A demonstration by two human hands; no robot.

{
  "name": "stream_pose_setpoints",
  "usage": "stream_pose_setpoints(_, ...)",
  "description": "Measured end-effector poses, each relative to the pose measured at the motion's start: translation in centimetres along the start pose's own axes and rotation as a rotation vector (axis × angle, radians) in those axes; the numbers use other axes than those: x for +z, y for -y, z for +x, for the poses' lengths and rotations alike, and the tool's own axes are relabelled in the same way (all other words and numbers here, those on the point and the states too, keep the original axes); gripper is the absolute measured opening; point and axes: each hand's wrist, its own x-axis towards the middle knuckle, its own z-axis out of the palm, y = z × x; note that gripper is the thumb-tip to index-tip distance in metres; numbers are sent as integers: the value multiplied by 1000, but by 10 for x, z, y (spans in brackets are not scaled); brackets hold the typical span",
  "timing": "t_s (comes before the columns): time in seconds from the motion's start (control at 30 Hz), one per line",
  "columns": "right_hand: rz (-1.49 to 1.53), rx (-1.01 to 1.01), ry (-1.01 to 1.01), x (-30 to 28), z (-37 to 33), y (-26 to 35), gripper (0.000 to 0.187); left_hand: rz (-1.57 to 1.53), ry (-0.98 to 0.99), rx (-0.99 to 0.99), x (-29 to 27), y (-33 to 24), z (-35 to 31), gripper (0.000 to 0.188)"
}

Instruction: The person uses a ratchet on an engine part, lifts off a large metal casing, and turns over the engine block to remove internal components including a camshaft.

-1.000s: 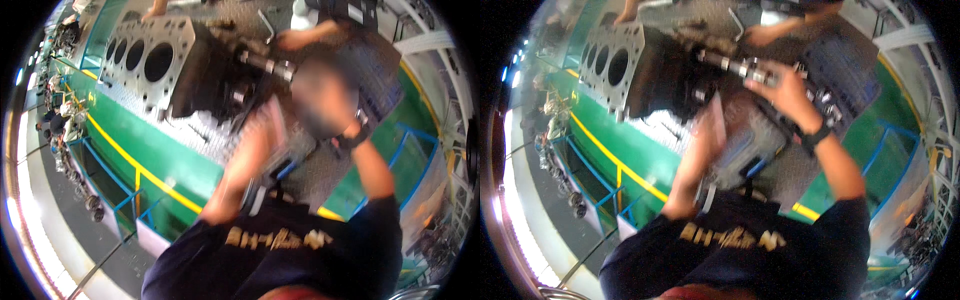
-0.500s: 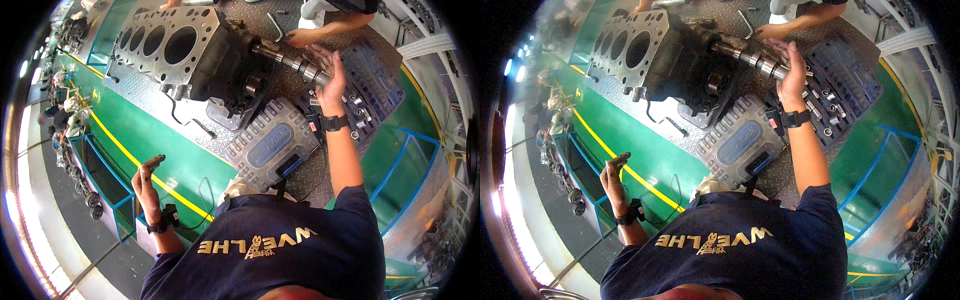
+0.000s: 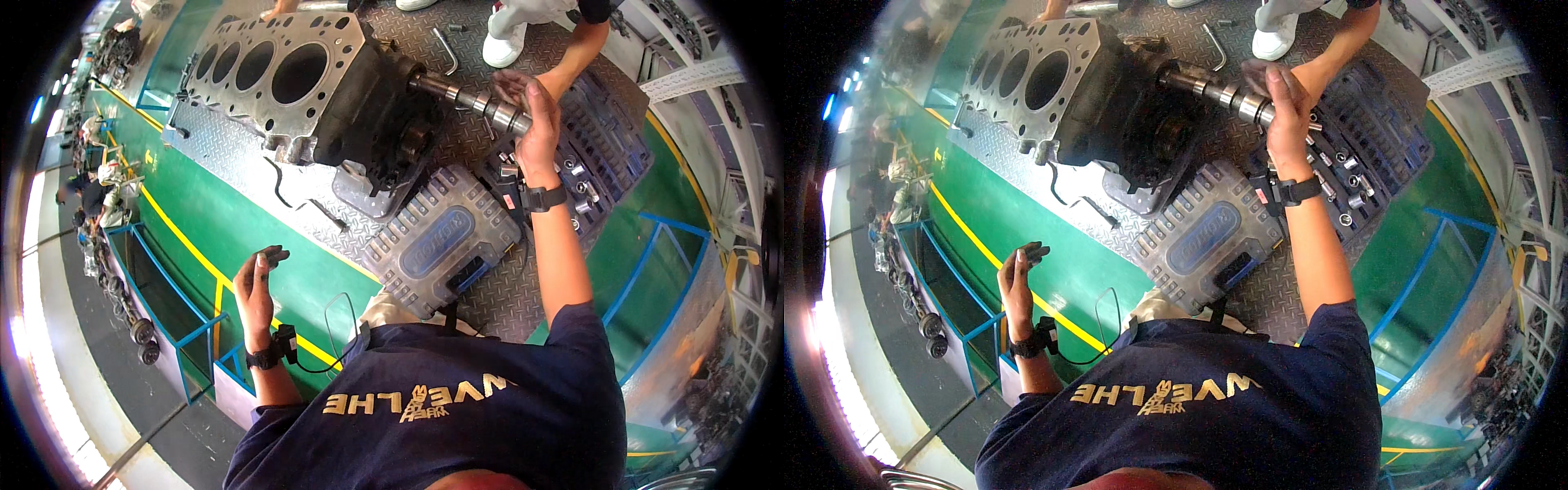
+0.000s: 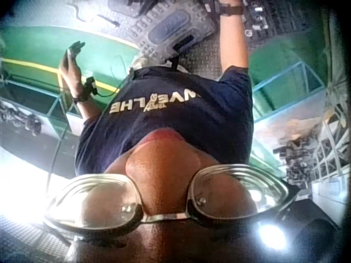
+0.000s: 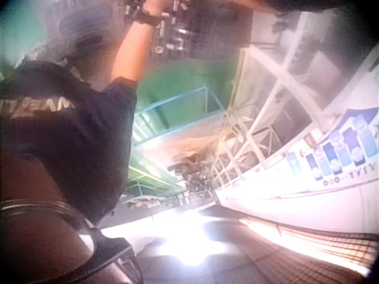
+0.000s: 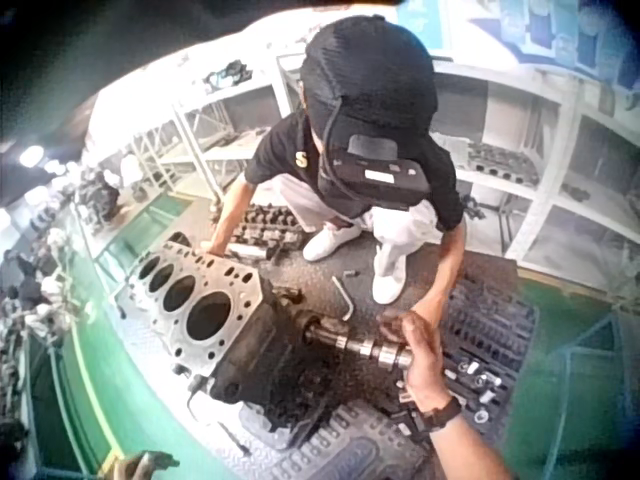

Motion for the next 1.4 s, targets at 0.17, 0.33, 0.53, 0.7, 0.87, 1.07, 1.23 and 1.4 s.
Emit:
stream_pose_setpoints(0.17,209,266,-130,-5,-6,-6,37,-31,130,-52,30,-14,19,37)
stream_pose_setpoints(0.33,-3,157,-69,-10,-14,-13,25,-491,669,-119,170,-55,75,55)
stream_pose_setpoints(0.53,-22,197,-139,-10,-16,-19,22,-1102,654,-170,308,-102,142,51)
stream_pose_setpoints(0.7,103,187,-193,-3,-20,-7,28,-1286,457,-66,315,-122,140,32)
stream_pose_setpoints(0.87,-62,120,-54,-5,-11,5,23,-1357,426,-187,309,-138,143,28)
stream_pose_setpoints(1.07,-80,152,-95,-3,-14,-1,18,-1209,385,-218,310,-136,145,21)
stream_pose_setpoints(1.23,-1079,-479,259,-28,-31,20,47,-1019,298,-173,316,-130,146,21)
stream_pose_setpoints(1.4,-988,-338,359,-42,-21,15,51,-958,172,-143,323,-131,145,22)
